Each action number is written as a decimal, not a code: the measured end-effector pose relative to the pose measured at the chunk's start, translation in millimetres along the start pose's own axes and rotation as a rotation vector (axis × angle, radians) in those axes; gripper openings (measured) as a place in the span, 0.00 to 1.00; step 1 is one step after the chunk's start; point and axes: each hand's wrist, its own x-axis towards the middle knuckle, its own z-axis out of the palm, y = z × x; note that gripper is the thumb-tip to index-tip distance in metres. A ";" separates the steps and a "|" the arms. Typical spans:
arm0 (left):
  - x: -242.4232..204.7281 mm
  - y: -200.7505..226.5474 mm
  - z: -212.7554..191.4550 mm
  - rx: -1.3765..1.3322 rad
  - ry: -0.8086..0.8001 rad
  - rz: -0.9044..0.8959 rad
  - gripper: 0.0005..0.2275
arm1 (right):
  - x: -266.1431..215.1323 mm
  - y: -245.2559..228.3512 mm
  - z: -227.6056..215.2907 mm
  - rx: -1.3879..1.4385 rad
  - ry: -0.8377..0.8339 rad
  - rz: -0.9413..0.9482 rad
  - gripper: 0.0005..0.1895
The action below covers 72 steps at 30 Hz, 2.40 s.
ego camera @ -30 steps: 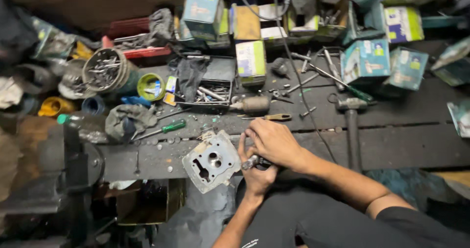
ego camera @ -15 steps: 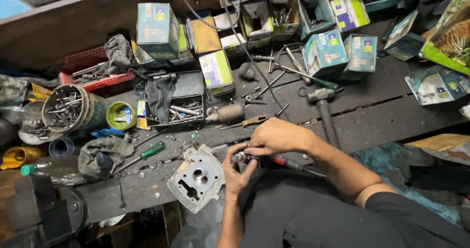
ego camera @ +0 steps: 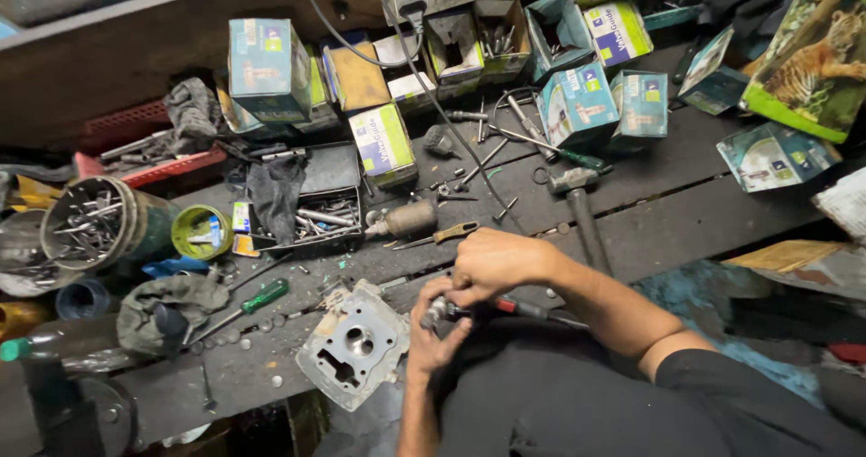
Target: The person uses a handheld rotary tool with a wire brush attachment to grind and clean a metal engine part on a cluttered workbench. The person repeatedly repositions the part and the tool to treat different areas of the metal surface.
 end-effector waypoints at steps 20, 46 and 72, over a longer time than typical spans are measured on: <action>-6.1 31.2 -12.8 0.196 0.023 -0.009 0.23 | -44.7 81.4 -45.2 -0.279 0.467 0.851 0.25; 110.1 56.6 21.1 -0.259 0.301 -0.290 0.12 | -89.0 -4.7 82.5 -0.136 0.260 0.672 0.24; 25.3 137.6 111.1 -0.710 0.696 -0.033 0.20 | -156.1 -24.5 74.2 0.966 0.544 0.170 0.49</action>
